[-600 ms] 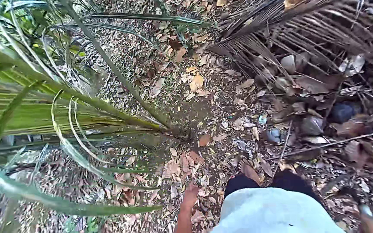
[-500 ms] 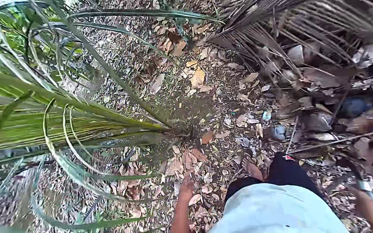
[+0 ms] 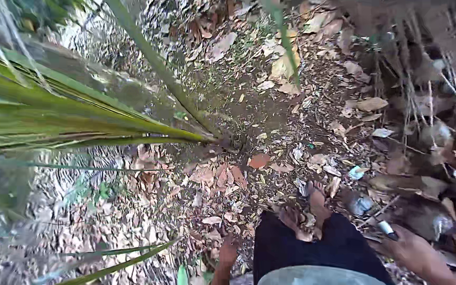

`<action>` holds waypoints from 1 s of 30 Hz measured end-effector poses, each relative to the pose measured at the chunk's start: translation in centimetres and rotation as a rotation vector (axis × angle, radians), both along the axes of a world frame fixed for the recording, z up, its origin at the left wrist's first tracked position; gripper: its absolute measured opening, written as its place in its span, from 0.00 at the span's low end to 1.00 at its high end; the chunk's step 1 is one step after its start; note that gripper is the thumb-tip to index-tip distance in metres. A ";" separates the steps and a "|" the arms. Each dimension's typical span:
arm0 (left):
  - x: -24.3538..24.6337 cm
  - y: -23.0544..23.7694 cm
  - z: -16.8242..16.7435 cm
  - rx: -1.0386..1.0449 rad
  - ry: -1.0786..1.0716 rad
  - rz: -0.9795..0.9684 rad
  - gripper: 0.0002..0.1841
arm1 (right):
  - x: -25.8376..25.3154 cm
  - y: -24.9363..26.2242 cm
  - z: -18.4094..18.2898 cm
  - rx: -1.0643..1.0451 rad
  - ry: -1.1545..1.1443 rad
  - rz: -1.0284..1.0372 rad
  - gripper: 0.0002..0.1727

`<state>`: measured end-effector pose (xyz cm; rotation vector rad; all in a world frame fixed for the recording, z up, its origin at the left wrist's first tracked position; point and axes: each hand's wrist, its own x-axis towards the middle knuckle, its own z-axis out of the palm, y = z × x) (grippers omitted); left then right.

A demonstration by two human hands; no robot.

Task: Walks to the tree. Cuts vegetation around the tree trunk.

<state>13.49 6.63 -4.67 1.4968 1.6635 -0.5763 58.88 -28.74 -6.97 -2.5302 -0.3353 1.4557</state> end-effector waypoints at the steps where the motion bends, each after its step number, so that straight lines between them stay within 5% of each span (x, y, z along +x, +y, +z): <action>1: 0.7 -0.5 -0.8 -0.025 0.004 0.018 0.32 | 0.8 1.7 -0.5 -0.023 0.026 0.055 0.23; 4: 2.4 -0.3 -3.4 0.017 -0.007 0.026 0.32 | 2.0 6.8 -2.8 -0.043 0.072 0.211 0.23; 9: 5.2 6.9 -10.6 0.084 0.097 -0.281 0.33 | 0.7 16.5 -8.6 0.021 0.128 0.342 0.24; 21: 11.0 34.8 -36.7 0.718 0.219 -0.750 0.32 | -9.2 45.8 -35.8 0.492 0.094 0.385 0.18; 26: 9.7 38.1 -40.2 0.720 0.244 -0.546 0.30 | -11.7 53.6 -42.9 0.650 0.113 0.350 0.17; 30: 6.1 34.8 -44.0 0.711 0.207 -0.473 0.27 | -13.6 59.4 -47.3 0.703 0.175 0.306 0.14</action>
